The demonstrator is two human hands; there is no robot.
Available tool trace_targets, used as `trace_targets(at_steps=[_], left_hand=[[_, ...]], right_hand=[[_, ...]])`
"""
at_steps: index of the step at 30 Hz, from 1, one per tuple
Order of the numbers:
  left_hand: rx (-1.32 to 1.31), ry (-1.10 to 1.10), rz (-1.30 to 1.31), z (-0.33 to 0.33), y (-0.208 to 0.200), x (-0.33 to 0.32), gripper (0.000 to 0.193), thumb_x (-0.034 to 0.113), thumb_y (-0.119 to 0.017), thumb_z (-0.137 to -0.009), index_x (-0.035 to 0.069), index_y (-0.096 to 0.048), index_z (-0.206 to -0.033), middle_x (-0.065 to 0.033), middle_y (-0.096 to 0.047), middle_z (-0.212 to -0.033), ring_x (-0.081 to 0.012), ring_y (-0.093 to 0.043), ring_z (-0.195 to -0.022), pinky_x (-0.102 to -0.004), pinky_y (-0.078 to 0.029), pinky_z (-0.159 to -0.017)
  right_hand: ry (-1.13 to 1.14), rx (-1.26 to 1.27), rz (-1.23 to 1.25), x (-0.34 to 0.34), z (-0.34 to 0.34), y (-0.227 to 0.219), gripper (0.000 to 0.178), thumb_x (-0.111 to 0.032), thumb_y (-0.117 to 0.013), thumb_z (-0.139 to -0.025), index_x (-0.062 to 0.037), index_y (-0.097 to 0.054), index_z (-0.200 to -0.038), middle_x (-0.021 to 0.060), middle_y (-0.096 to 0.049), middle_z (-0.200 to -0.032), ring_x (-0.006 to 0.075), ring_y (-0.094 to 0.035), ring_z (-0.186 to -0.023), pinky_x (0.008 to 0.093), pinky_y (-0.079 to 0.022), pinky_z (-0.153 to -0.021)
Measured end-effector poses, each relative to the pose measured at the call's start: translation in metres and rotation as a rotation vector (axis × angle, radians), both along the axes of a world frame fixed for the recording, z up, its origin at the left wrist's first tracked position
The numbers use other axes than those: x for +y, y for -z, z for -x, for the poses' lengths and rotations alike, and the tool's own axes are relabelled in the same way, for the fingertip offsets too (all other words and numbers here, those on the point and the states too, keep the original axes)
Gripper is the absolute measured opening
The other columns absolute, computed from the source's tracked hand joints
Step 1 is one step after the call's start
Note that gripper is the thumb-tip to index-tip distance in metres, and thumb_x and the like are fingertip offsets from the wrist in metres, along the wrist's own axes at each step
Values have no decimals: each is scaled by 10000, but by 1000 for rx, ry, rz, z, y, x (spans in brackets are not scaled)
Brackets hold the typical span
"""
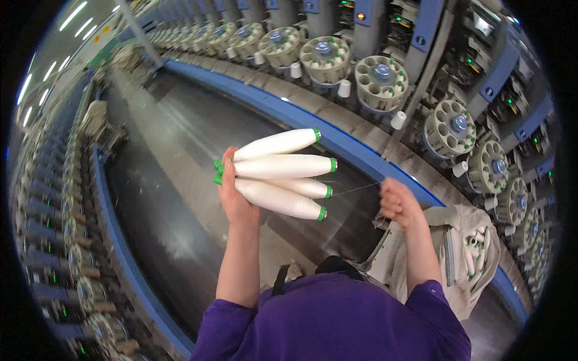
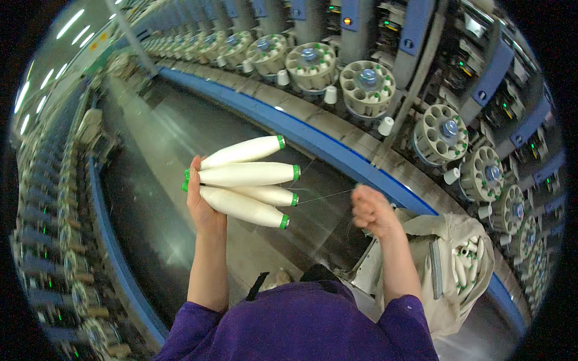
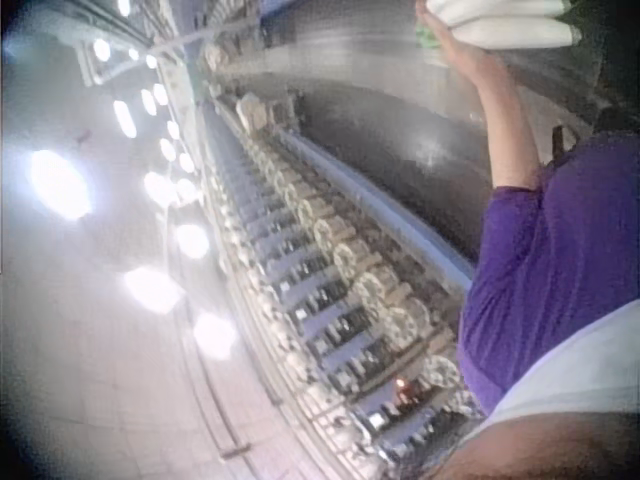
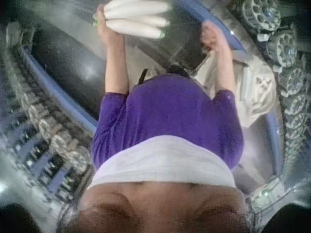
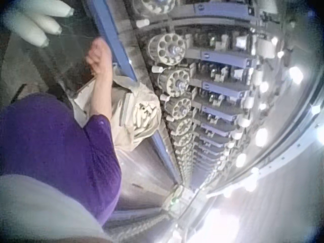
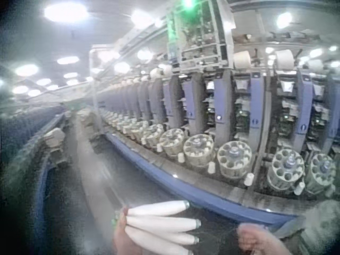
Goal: The person repeatedly picks white spools with green tips from a large sack and places them into circular holders on a textile machine. The person also briefly adjusts a thread on the machine before resuming spool placement.
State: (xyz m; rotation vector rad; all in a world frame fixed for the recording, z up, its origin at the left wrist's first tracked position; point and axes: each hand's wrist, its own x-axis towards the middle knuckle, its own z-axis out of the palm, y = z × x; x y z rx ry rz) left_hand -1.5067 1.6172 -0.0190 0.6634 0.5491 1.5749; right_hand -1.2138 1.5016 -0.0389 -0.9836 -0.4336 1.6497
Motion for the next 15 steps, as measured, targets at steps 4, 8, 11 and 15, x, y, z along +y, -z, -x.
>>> trace_targets(at_steps=[4,8,11,15], left_hand=[[-1,125,34,-38,6,61,395,315,-463,-931,73,-440,-1242,-72,-481,-1158,-222,-448,-1124,-394,-367,-979],[4,205,70,-84,10,118,388,323,-461,-932,86,-447,-1238,-68,-477,-1172,-213,-447,-1127,-394,-370,-982],[-49,241,39,-122,11,168,381,331,-469,-927,95,-463,-1226,-68,-473,-1190,-211,-442,-1136,-397,-376,-985],[-87,210,106,-176,5,235,386,333,-475,-922,98,-466,-1228,-71,-490,-1176,-216,-463,-1117,-402,-391,-977]], right_hand=[[177,-271,-108,32,-13,19,248,-301,-548,-896,-71,-551,-989,-46,-408,-583,55,-364,-464,221,-337,-437],[-20,-490,-259,115,-7,45,618,-400,-641,-802,-55,-429,-1269,-7,-496,-776,86,-488,-658,231,-426,-582],[-275,-181,-238,171,-26,56,614,-498,-643,-772,-42,-463,-1141,1,-498,-776,104,-511,-666,256,-445,-648],[-311,70,-175,226,-88,53,228,-315,-586,-873,-92,-541,-880,-64,-364,-553,65,-349,-487,276,-418,-582]])
